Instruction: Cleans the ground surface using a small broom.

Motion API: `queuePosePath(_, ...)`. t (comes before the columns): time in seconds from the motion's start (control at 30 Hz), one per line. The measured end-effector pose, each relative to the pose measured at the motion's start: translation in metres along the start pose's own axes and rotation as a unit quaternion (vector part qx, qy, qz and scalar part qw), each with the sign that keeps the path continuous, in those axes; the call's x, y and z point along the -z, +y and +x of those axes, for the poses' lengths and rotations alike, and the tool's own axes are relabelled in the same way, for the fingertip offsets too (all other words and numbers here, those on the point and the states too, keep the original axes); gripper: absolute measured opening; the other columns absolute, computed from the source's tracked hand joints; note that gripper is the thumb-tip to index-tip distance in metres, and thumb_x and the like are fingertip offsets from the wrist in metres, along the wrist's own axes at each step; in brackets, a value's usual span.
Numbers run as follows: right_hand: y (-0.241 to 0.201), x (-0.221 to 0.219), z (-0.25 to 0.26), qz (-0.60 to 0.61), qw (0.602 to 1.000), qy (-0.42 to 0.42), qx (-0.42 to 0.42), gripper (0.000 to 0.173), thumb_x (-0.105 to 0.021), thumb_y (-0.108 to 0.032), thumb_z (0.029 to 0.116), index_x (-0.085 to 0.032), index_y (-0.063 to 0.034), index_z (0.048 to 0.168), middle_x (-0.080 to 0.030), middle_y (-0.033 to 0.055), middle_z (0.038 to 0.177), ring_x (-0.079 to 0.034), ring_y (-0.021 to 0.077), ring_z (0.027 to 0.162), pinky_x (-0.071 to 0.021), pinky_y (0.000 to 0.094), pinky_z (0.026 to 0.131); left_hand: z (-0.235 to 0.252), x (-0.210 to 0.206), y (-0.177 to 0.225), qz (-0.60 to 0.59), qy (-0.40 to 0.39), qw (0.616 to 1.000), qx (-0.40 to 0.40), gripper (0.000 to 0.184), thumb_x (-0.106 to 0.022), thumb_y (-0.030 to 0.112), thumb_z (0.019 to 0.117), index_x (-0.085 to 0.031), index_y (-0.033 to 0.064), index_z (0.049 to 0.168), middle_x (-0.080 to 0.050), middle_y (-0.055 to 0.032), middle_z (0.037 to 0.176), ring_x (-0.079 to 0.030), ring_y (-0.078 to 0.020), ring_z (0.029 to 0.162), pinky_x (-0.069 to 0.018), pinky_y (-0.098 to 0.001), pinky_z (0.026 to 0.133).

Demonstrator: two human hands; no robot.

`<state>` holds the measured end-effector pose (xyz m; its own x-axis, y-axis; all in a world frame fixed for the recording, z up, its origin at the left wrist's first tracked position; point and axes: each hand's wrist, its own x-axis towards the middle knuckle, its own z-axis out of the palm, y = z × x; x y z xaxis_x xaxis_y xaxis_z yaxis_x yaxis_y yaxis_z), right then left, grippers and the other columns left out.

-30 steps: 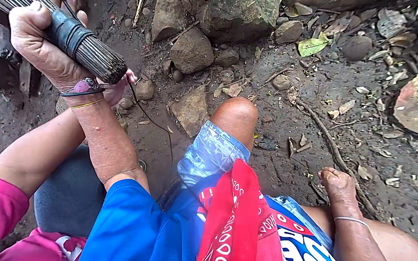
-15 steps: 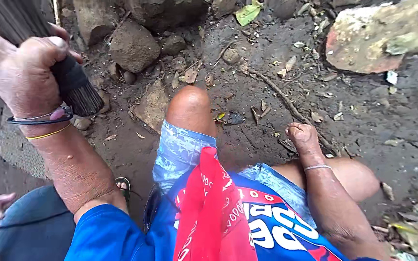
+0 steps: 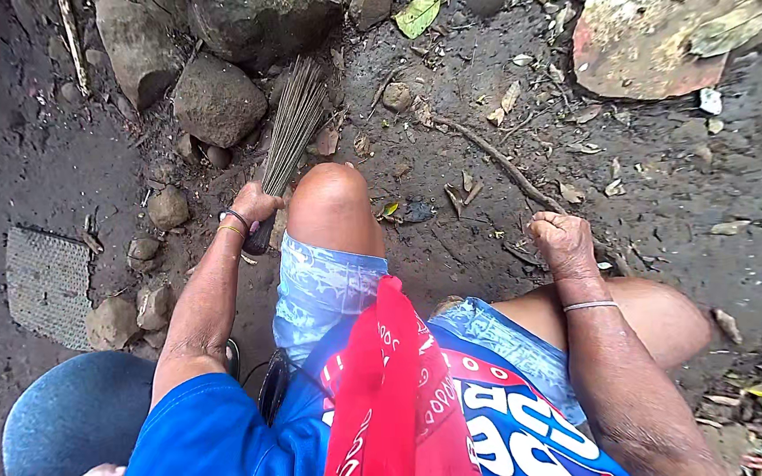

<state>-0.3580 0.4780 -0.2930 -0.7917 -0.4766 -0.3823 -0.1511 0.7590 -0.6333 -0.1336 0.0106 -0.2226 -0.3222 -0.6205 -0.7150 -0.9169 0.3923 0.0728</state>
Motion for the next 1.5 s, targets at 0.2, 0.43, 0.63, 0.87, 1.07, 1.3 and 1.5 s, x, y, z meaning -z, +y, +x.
queuePosePath(0.2, -0.006, -0.003, 0.01, -0.003, 1.0, -0.007, -0.002, 0.036, -0.042, -0.016, 0.0949, -0.061, 0.0109, 0.08, -0.058, 0.026, 0.072, -0.059, 0.0402, 0.073, -0.0411, 0.0621, 0.07, -0.042, -0.03, 0.043, -0.005, -0.07, 0.998, 0.01, 0.039, -0.051, 0.013, 0.1079, -0.05, -0.0111, 0.139, -0.054, -0.0331, 0.14, -0.052, -0.0444, 0.134, -0.0398, -0.0564, 0.111)
queuePosePath(0.43, -0.011, -0.006, 0.013, -0.003, 0.999, -0.034, -0.018, 0.039, -0.041, -0.018, 0.0974, -0.061, 0.0127, 0.084, -0.058, 0.0264, 0.075, -0.058, 0.037, 0.074, -0.0424, 0.0595, 0.073, -0.063, -0.031, 0.017, 0.109, -0.143, 0.963, -0.199, 0.028, -0.064, 0.009, 0.0995, -0.066, -0.004, 0.125, -0.066, -0.0259, 0.124, -0.062, -0.0415, 0.119, -0.0463, -0.0573, 0.102)
queuePosePath(0.63, -0.006, -0.008, 0.013, 0.013, 0.999, -0.036, -0.031, 0.037, -0.04, -0.017, 0.0958, -0.06, 0.0096, 0.08, -0.054, 0.0174, 0.07, -0.053, 0.0253, 0.068, -0.0418, 0.0512, 0.069, -0.035, -0.008, -0.038, 0.01, -0.03, 0.998, -0.053, 0.056, -0.074, 0.023, 0.0913, -0.053, -0.0065, 0.134, -0.066, -0.0305, 0.109, -0.066, -0.0464, 0.104, -0.05, -0.0682, 0.091)
queuePosePath(0.87, -0.006, -0.01, 0.018, 0.006, 0.999, -0.04, -0.019, 0.036, -0.042, -0.016, 0.0956, -0.06, 0.0112, 0.082, -0.056, 0.0219, 0.073, -0.054, 0.0303, 0.071, -0.0419, 0.0546, 0.071, -0.012, 0.066, -0.032, 0.234, -0.037, 0.971, 0.036, 0.048, -0.077, 0.029, 0.0901, -0.06, -0.0108, 0.112, -0.064, -0.0344, 0.108, -0.064, -0.0525, 0.107, -0.0479, -0.0724, 0.088)
queuePosePath(1.07, 0.001, -0.007, 0.016, 0.012, 1.0, -0.021, -0.005, 0.033, -0.045, -0.019, 0.0915, -0.059, 0.0065, 0.077, -0.056, 0.0193, 0.07, -0.056, 0.0312, 0.069, -0.0416, 0.056, 0.067, -0.028, 0.125, 0.017, 0.371, -0.032, 0.928, 0.016, 0.036, -0.08, 0.024, 0.0895, -0.063, -0.0087, 0.093, -0.065, -0.0328, 0.095, -0.064, -0.0528, 0.095, -0.0459, -0.0738, 0.079)
queuePosePath(1.3, -0.009, 0.03, -0.015, -0.035, 0.997, 0.001, 0.066, 0.038, -0.042, -0.016, 0.0921, -0.072, 0.007, 0.095, -0.066, 0.0271, 0.081, -0.061, 0.0379, 0.073, -0.0441, 0.0597, 0.07, -0.035, 0.177, 0.073, 0.44, 0.081, 0.892, -0.067, 0.026, -0.081, 0.002, 0.0796, -0.065, -0.0049, 0.099, -0.065, -0.0269, 0.09, -0.064, -0.0466, 0.09, -0.0472, -0.0664, 0.074)
queuePosePath(1.5, -0.008, 0.042, -0.023, -0.066, 0.995, -0.008, 0.077, 0.037, -0.042, -0.016, 0.0921, -0.068, 0.0106, 0.091, -0.065, 0.0316, 0.082, -0.062, 0.0457, 0.077, -0.0422, 0.0652, 0.072, -0.01, 0.14, 0.14, 0.455, 0.054, 0.885, -0.077, 0.019, -0.072, -0.009, 0.0805, -0.062, -0.0117, 0.096, -0.062, -0.0277, 0.094, -0.062, -0.0436, 0.09, -0.0483, -0.0606, 0.075)
